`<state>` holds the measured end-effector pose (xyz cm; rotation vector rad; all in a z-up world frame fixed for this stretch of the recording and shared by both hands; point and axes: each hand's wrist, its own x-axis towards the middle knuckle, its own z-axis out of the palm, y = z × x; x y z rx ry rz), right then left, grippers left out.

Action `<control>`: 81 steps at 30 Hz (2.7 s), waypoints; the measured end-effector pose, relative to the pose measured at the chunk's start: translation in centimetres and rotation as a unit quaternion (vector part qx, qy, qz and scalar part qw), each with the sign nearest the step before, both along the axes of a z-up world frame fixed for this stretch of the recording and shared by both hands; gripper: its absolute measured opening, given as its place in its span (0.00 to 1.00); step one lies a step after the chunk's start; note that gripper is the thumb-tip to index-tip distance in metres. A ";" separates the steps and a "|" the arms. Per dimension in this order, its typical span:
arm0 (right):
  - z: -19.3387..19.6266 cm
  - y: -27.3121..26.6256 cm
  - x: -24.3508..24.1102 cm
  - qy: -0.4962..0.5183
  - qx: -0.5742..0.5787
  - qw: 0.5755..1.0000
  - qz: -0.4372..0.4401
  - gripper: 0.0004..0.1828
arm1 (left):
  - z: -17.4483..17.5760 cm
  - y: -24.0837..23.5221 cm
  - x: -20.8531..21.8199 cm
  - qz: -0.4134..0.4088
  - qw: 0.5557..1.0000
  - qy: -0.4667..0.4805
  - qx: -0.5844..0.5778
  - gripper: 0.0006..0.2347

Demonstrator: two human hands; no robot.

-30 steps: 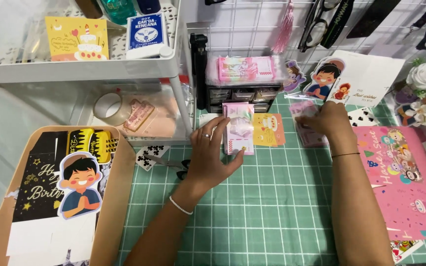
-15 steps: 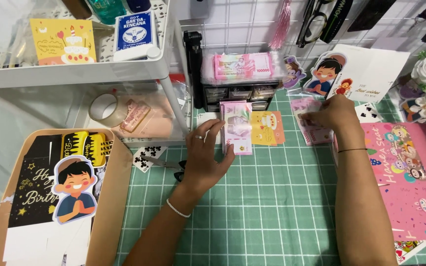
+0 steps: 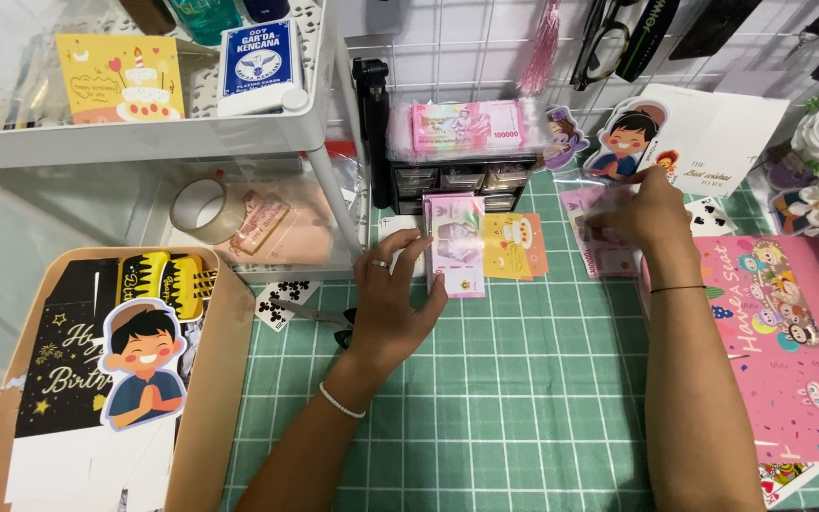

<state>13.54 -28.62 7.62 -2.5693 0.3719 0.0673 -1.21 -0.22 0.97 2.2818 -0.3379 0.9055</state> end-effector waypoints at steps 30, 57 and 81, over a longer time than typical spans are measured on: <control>3.3 6.5 -12.0 0.061 0.424 0.834 0.349 0.09 | 4.0 6.3 -0.1 0.133 0.851 -0.210 -0.462 0.17; 1.1 7.5 -13.8 0.030 0.388 0.847 0.362 0.03 | 5.9 -1.7 -9.4 -0.105 0.850 0.415 -0.308 0.23; -1.1 8.4 -16.7 0.089 0.084 0.879 0.460 0.05 | -13.0 -14.9 -18.9 -0.406 0.838 0.342 0.127 0.22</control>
